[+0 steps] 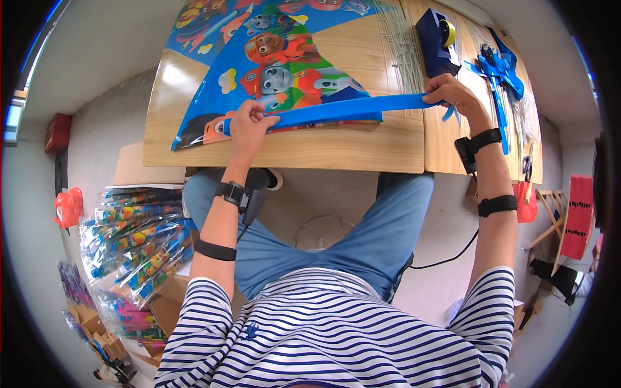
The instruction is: The recorder is assembling a kite by attaching ribbons and folding the plastic sail.
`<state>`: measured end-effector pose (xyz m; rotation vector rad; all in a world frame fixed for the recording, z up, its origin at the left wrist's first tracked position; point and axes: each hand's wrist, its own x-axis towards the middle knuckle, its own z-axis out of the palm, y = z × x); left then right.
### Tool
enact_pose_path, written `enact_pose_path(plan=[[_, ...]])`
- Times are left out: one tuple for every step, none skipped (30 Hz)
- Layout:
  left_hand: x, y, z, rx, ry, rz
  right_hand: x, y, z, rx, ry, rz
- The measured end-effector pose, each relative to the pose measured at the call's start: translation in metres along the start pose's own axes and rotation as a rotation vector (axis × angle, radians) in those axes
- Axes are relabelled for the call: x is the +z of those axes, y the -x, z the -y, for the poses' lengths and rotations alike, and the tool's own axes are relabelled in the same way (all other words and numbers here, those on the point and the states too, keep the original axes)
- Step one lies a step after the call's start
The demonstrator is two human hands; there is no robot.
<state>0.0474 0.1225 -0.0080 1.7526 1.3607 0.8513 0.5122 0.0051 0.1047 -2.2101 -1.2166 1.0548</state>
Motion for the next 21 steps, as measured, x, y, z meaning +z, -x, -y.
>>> enact_pose_path(plan=[[0.001,0.0,0.0,0.01,-0.004,-0.009,-0.006,0.003,-0.005,0.007,0.013,-0.036],[0.001,0.0,-0.001,0.008,-0.01,-0.007,-0.012,0.005,-0.011,0.013,0.026,-0.07],[0.001,0.0,-0.001,0.006,-0.017,-0.006,-0.01,0.007,-0.019,0.014,-0.039,-0.174],[0.001,0.0,-0.001,0.008,-0.022,-0.006,-0.016,0.005,-0.024,0.038,-0.017,-0.116],[0.001,0.0,-0.001,0.009,-0.036,-0.002,-0.025,0.001,-0.028,0.062,0.005,-0.058],[0.001,-0.001,-0.001,0.014,-0.048,0.0,-0.032,-0.002,-0.032,0.109,0.047,-0.017],[0.0,-0.001,-0.002,0.002,-0.067,0.005,-0.036,-0.003,-0.036,0.093,0.036,0.014],[0.0,-0.002,-0.003,0.013,-0.078,-0.01,-0.038,-0.002,-0.039,0.099,0.044,0.028],[0.001,-0.001,-0.005,0.009,-0.096,-0.022,-0.039,-0.002,-0.039,0.102,0.052,0.043],[0.003,-0.001,-0.007,-0.011,-0.12,-0.028,-0.038,-0.002,-0.038,0.098,0.063,0.028],[0.004,-0.001,-0.01,-0.015,-0.128,-0.038,-0.036,-0.001,-0.034,0.092,0.075,0.012],[0.006,-0.001,-0.012,-0.034,-0.142,-0.041,-0.033,-0.001,-0.028,0.103,0.089,-0.012],[0.008,0.0,-0.014,-0.056,-0.155,-0.045,-0.032,0.0,-0.019,0.067,0.16,0.001],[0.008,0.001,-0.014,-0.014,-0.186,-0.059,-0.032,0.001,-0.008,0.063,0.184,0.003],[0.009,0.001,-0.014,0.027,-0.216,-0.073,-0.032,0.003,0.005,0.059,0.208,0.005],[0.01,0.001,-0.014,0.074,-0.247,-0.089,-0.028,0.007,0.018,0.057,0.233,0.006],[0.011,0.002,-0.012,0.091,-0.252,-0.103,-0.018,0.011,0.031,0.057,0.098,-0.075],[0.013,0.003,-0.011,0.114,-0.258,-0.119,-0.013,0.014,0.046,0.016,0.024,-0.017],[0.015,0.002,-0.009,0.143,-0.269,-0.139,-0.009,0.016,0.064,-0.005,-0.041,0.027],[0.016,0.003,-0.006,0.159,-0.277,-0.153,-0.001,0.016,0.08,-0.04,-0.127,0.084],[0.017,0.003,-0.003,0.183,-0.292,-0.17,0.015,0.013,0.097,-0.019,-0.153,0.111]])
